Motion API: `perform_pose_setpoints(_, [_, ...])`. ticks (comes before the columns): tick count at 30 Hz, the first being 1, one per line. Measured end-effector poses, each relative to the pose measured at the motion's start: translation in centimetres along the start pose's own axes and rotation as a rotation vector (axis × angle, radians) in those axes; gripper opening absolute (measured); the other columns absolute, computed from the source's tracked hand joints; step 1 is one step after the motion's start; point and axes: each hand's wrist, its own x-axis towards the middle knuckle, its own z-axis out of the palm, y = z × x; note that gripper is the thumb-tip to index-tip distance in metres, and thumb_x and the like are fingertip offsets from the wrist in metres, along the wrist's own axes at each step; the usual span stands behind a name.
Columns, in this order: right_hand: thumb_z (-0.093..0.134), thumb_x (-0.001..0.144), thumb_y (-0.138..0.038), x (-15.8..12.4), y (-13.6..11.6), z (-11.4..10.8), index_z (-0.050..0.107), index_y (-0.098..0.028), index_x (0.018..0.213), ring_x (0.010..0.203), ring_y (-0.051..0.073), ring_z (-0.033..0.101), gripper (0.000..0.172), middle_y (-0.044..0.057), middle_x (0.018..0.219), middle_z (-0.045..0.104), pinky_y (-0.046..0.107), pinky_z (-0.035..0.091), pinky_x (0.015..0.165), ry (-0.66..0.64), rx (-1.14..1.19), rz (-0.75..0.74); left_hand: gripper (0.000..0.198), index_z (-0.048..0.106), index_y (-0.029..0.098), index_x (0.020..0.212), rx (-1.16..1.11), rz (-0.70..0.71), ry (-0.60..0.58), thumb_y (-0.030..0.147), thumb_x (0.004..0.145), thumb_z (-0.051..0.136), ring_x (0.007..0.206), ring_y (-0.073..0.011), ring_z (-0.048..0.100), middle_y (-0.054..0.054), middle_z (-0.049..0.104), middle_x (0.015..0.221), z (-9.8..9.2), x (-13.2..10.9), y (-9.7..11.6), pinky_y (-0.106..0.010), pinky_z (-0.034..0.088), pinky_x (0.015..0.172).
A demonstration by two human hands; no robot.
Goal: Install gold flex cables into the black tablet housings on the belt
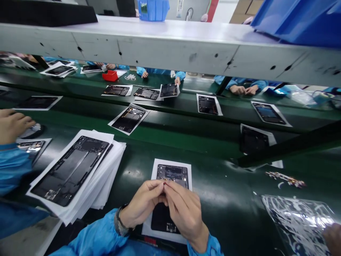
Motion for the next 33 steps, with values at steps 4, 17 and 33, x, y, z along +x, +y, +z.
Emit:
perform_pose_setpoints(4, [0.068,0.078,0.005,-0.4,-0.2,0.3,0.067,-0.014,0.122,0.098,0.023,0.071,0.048,0.013,0.111,0.073,0.033,0.062,0.078,0.032,0.01,-0.108,0.03,0.071,0.01,0.087,-0.164,-0.089,-0.069,0.038,0.079,0.079,0.077,-0.0138,0.062,-0.007,0.064,0.082,-0.3,-0.2,-0.2,-0.027,0.054,0.074])
perform_pose_setpoints(17, [0.061,0.088,-0.008,1.6,-1.0,-1.8,0.068,-0.022,0.098,0.062,0.01,0.057,0.018,0.008,0.104,0.062,0.025,0.044,0.046,-0.15,0.332,0.387,0.034,0.071,0.006,0.078,0.018,-0.002,-0.17,0.038,0.073,0.084,0.067,-0.0139,0.062,-0.006,0.063,0.075,-1.7,0.7,1.3,-0.028,0.054,0.068])
perform_pose_setpoints(33, [0.056,0.095,-0.025,2.7,-0.2,-2.0,0.062,-0.024,0.09,0.069,0.013,0.051,0.008,0.004,0.098,0.055,0.027,0.036,0.054,-0.507,0.541,0.57,0.036,0.065,0.009,0.068,0.431,0.085,-0.228,0.041,0.081,0.075,0.059,-0.0103,0.055,-0.003,0.06,0.063,-2.4,0.4,2.5,-0.022,0.043,0.062])
